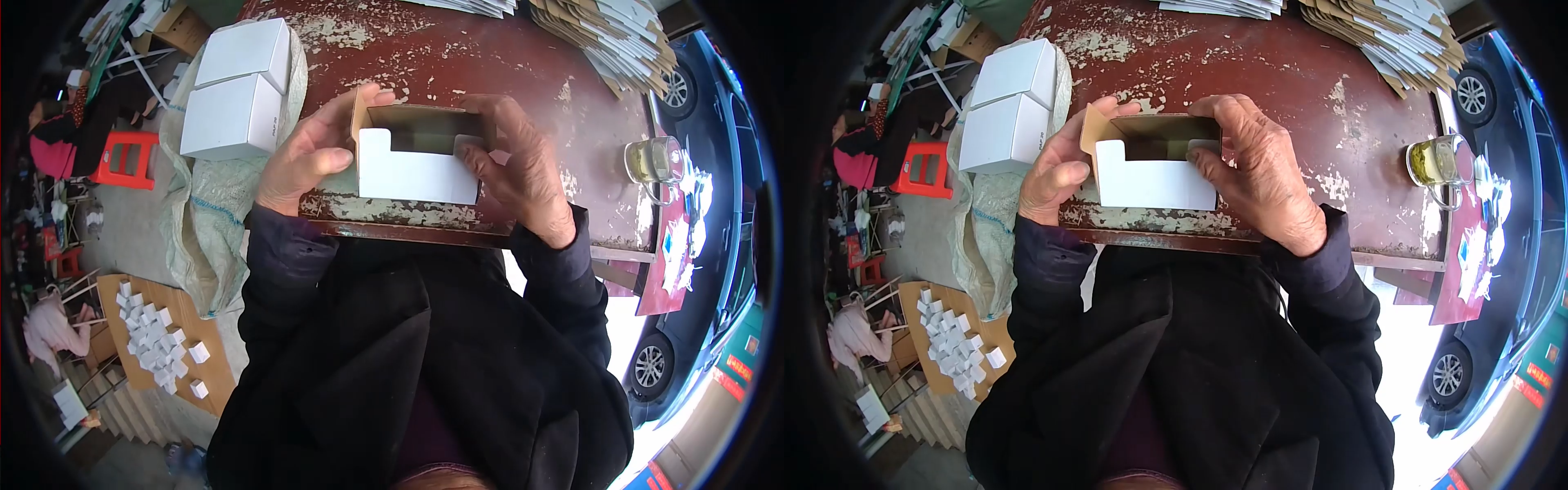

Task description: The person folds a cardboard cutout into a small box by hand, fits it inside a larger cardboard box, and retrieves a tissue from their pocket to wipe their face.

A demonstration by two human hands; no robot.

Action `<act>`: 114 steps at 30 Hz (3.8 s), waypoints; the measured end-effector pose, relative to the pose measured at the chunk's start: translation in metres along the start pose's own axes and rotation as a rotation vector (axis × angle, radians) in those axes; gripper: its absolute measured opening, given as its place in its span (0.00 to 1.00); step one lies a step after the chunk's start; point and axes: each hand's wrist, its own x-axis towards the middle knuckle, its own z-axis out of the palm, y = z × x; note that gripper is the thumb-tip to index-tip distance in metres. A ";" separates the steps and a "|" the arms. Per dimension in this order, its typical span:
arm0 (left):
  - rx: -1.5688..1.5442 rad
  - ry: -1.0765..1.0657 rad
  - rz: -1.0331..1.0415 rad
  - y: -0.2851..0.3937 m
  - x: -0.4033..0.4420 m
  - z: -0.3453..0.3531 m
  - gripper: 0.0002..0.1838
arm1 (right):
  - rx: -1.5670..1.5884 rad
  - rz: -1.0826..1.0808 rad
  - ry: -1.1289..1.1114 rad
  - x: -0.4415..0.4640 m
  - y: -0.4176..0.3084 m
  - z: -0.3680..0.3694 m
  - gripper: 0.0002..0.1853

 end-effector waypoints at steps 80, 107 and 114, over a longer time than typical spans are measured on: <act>0.992 0.571 0.403 -0.022 -0.039 0.097 0.18 | -0.801 -0.471 0.114 -0.059 0.000 0.045 0.18; 1.144 0.569 0.449 -0.020 -0.033 0.099 0.20 | -0.860 -0.356 0.077 -0.056 -0.014 0.053 0.22; 1.200 0.588 0.499 -0.023 -0.032 0.091 0.21 | -0.879 -0.360 0.053 -0.054 -0.009 0.041 0.23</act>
